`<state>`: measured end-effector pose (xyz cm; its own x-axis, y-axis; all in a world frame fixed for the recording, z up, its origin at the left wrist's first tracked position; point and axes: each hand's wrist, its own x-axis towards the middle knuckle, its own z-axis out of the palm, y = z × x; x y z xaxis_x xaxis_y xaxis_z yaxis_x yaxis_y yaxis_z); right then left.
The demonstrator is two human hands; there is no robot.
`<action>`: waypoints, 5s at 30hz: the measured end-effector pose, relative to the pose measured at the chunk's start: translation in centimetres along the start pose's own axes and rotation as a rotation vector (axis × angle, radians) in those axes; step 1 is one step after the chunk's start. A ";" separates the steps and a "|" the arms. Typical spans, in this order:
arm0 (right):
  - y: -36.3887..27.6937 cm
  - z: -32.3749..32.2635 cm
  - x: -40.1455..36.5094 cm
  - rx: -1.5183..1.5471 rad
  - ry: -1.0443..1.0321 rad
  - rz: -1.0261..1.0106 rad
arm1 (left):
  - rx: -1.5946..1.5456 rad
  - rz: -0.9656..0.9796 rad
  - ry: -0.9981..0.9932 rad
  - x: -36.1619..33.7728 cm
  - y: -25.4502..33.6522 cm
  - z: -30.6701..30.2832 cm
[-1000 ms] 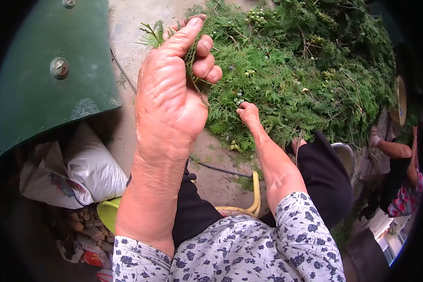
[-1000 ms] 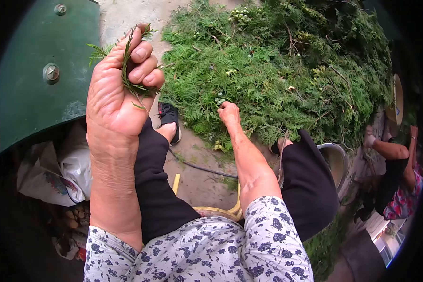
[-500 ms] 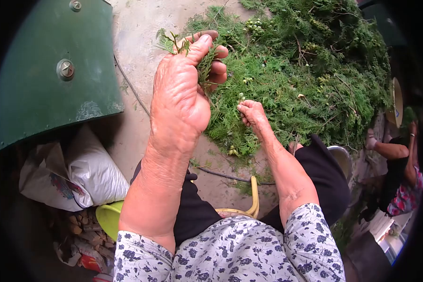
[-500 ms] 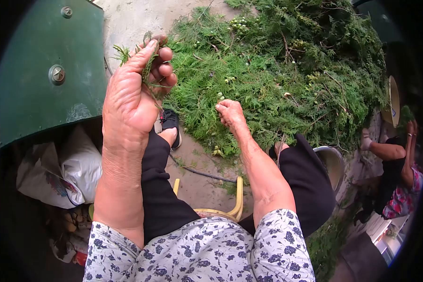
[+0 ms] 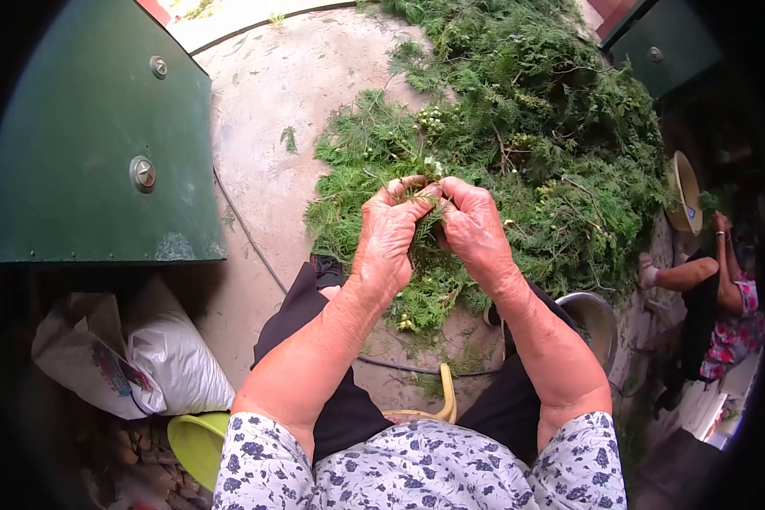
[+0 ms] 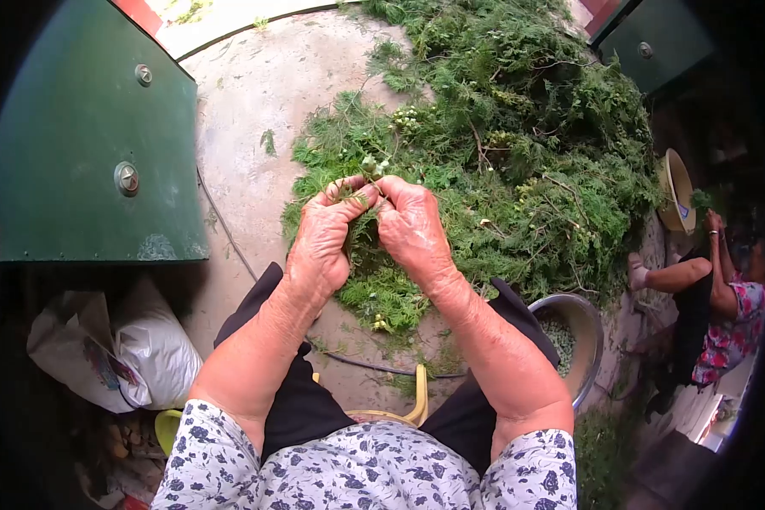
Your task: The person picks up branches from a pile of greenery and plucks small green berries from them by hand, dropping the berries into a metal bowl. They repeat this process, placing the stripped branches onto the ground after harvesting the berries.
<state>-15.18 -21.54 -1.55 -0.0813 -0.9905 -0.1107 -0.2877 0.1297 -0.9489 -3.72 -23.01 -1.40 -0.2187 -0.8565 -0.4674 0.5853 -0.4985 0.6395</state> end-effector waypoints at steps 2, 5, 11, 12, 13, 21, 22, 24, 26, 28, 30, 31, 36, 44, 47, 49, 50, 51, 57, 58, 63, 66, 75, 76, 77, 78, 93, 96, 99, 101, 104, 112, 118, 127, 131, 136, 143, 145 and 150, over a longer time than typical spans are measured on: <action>-0.3 -0.3 -0.7 0.017 -0.034 -0.015 | -0.060 0.059 0.068 -0.3 0.2 0.4; -1.2 -0.9 -1.8 0.218 -0.056 0.078 | -0.021 0.103 0.021 0.1 0.0 0.1; -1.7 -3.5 -0.9 0.083 0.175 -0.107 | 0.154 0.162 -0.051 0.3 -0.4 0.3; -1.9 -3.8 -0.8 0.088 0.149 -0.107 | 0.180 0.131 -0.078 0.3 -0.5 0.4; -1.6 -3.9 -0.6 0.087 0.154 -0.105 | 0.211 0.185 -0.101 0.2 -0.7 0.7; -1.7 -3.9 -0.7 0.624 -0.008 0.147 | 0.235 0.227 -0.147 -0.1 -0.9 1.2; -1.5 -4.1 -0.7 0.830 -0.043 0.262 | 0.239 0.210 -0.163 -0.3 -0.7 1.3; -1.5 -4.3 -0.7 0.874 -0.054 0.286 | 0.243 0.193 -0.180 -0.3 -0.5 1.4; -1.8 -4.5 -0.7 0.831 -0.032 0.251 | 0.251 0.146 -0.213 -0.2 -0.5 1.4; -2.3 -4.6 -0.8 0.801 -0.029 0.247 | 0.289 0.130 -0.221 -0.2 -0.3 1.1; -2.2 -4.7 -0.8 0.772 -0.020 0.246 | 0.329 0.108 -0.231 -0.2 -0.2 1.1; -2.0 -4.5 -0.7 0.656 -0.037 0.159 | 0.388 0.107 -0.223 -0.2 -0.2 1.2; -2.4 -4.7 -0.8 0.587 -0.099 0.177 | 0.412 0.159 -0.225 -0.9 -0.2 2.3; -1.4 -5.0 -1.1 1.349 -0.156 0.452 | 0.255 0.035 -0.332 -0.6 0.6 1.5; -0.9 -6.7 -0.4 1.367 -0.139 0.289 | 0.175 0.039 -0.339 -0.5 0.8 1.2; -1.1 -7.6 -0.3 1.346 -0.120 0.178 | 0.145 0.064 -0.380 -0.1 1.1 0.7; -1.5 -7.9 -0.4 1.347 -0.120 0.175 | 0.147 0.065 -0.382 -0.1 1.2 0.8; -2.1 -8.1 -0.5 1.289 -0.055 0.186 | 0.163 0.091 -0.363 -0.4 1.4 1.0; -0.4 -7.7 -0.9 0.848 -0.005 0.298 | 0.073 0.158 -0.417 -0.2 2.1 1.0; -0.6 -7.3 -1.1 0.698 0.015 0.315 | 0.075 0.159 -0.418 -0.2 2.2 1.0; -1.2 -5.9 -1.1 0.468 -0.058 0.361 | 0.027 0.155 -0.492 0.1 2.0 1.1; -1.0 -5.7 -1.3 0.490 -0.063 0.365 | 0.030 0.180 -0.475 0.1 1.8 1.4; -0.8 -5.7 -1.6 0.297 0.109 0.069 | 0.429 0.092 -0.298 -0.1 0.3 2.5; -0.8 -5.5 -1.7 0.311 0.092 0.087 | 0.428 0.090 -0.295 -0.3 0.4 2.5; -0.9 -5.4 -1.7 0.316 0.085 0.104 | 0.477 0.080 -0.286 -0.3 0.5 2.5; -1.0 -5.6 -1.9 0.316 0.085 0.106 | 0.527 0.071 -0.278 -0.3 0.5 2.5; -1.4 -8.0 -1.5 0.968 -0.017 0.260 | 0.222 -0.048 -0.314 -0.3 1.3 1.6; -0.7 -7.9 -1.8 0.912 -0.136 0.314 | 0.238 0.039 -0.321 -0.1 0.9 1.6; -0.8 -7.6 -2.2 0.939 -0.151 0.323 | 0.328 0.093 -0.301 -0.2 0.8 2.0; -1.0 -7.4 -2.3 0.909 -0.128 0.312 | 0.345 0.099 -0.292 -0.2 0.4 2.2; -0.5 -7.4 -2.3 0.854 -0.095 0.305 | 0.431 0.132 -0.281 -0.2 0.0 2.3; -1.0 -7.3 -2.8 0.693 -0.097 0.173 | 0.500 0.162 -0.259 -0.3 -0.5 2.5; -0.5 -8.5 -2.8 0.950 -0.196 0.341 | 0.312 -0.037 -0.296 -1.5 0.4 3.9; 3.6 -20.0 -4.7 0.642 0.131 0.214 | 0.053 0.067 -0.171 -0.1 0.6 2.0; 8.6 -25.9 -10.3 0.119 0.253 0.515 | 0.103 0.130 -0.097 0.8 1.4 0.8; 16.7 -31.3 -19.9 -0.475 -0.083 0.789 | -0.136 0.135 -0.123 1.1 2.8 0.8; 18.9 -34.0 -19.7 -0.811 -0.186 0.734 | 0.100 0.173 -0.102 3.8 3.8 -3.1; 16.7 -32.5 -15.4 -0.789 -0.119 0.630 | 0.216 0.237 -0.136 3.8 3.9 -3.3; 12.6 -21.0 -5.4 -0.742 -0.215 0.429 | 0.064 0.332 -0.108 1.4 3.3 -1.7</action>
<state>-38.38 -13.58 -6.73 -0.1651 -0.8269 -0.5375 -0.8249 0.4145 -0.3844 -0.75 -25.63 -1.03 -0.1084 -0.9807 -0.1629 0.5893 -0.1953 0.7840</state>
